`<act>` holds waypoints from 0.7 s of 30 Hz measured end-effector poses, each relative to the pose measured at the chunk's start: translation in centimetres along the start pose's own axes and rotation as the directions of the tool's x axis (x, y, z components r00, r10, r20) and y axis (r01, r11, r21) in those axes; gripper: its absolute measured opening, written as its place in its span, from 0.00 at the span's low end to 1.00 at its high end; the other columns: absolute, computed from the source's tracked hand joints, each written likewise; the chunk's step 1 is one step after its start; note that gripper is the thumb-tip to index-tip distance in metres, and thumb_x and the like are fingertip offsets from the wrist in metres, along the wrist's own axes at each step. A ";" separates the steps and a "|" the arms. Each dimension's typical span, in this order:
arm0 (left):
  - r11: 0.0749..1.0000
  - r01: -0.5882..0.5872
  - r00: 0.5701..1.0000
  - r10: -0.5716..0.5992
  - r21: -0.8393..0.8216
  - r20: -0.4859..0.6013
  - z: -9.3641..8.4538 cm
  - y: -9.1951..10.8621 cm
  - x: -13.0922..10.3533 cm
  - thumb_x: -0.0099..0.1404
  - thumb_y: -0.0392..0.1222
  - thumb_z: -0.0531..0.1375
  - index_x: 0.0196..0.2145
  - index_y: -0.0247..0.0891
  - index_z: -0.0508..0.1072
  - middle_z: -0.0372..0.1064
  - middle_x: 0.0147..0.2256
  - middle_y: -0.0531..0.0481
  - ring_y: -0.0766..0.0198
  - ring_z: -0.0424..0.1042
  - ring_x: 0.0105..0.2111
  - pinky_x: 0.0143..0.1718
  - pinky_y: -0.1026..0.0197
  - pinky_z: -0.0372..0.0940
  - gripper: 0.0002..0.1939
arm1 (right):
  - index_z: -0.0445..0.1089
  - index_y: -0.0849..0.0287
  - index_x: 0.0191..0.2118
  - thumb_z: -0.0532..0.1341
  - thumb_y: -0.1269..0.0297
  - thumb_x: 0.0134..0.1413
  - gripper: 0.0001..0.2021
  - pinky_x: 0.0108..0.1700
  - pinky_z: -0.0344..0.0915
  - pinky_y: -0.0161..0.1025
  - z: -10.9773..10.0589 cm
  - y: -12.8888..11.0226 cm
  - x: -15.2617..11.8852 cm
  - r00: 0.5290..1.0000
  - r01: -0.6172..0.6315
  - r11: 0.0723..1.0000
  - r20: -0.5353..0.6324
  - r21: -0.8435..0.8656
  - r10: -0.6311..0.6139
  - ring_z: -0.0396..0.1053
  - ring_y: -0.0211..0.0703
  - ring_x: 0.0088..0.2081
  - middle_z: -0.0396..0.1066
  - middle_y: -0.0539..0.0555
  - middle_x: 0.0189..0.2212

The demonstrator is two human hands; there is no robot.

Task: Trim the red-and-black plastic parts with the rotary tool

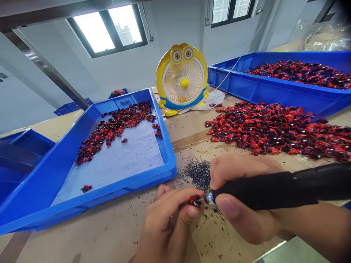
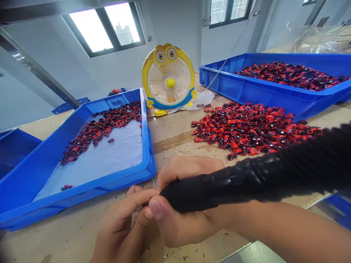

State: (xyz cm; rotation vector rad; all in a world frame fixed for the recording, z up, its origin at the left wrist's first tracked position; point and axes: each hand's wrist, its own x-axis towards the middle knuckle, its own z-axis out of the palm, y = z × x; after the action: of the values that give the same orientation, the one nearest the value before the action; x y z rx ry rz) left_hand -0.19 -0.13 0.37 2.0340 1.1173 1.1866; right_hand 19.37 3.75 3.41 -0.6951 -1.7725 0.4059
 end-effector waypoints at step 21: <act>0.977 0.109 0.993 -0.116 -0.184 -0.027 0.4 -0.2 -0.7 0.80 0.53 0.58 0.50 0.47 0.83 0.81 0.31 0.48 0.59 0.71 0.29 0.32 0.57 0.66 0.15 | 0.71 0.51 0.39 0.64 0.48 0.68 0.12 0.23 0.65 0.41 -2.1 -0.5 -0.4 0.973 -0.193 0.914 -0.049 0.358 0.224 0.63 0.43 0.25 0.63 0.50 0.24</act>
State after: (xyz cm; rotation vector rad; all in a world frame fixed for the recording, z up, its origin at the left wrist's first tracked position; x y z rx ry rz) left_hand -0.10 -0.65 -0.31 1.7946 1.0837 1.2268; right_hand 21.31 2.98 4.10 -0.6358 -1.4922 0.8044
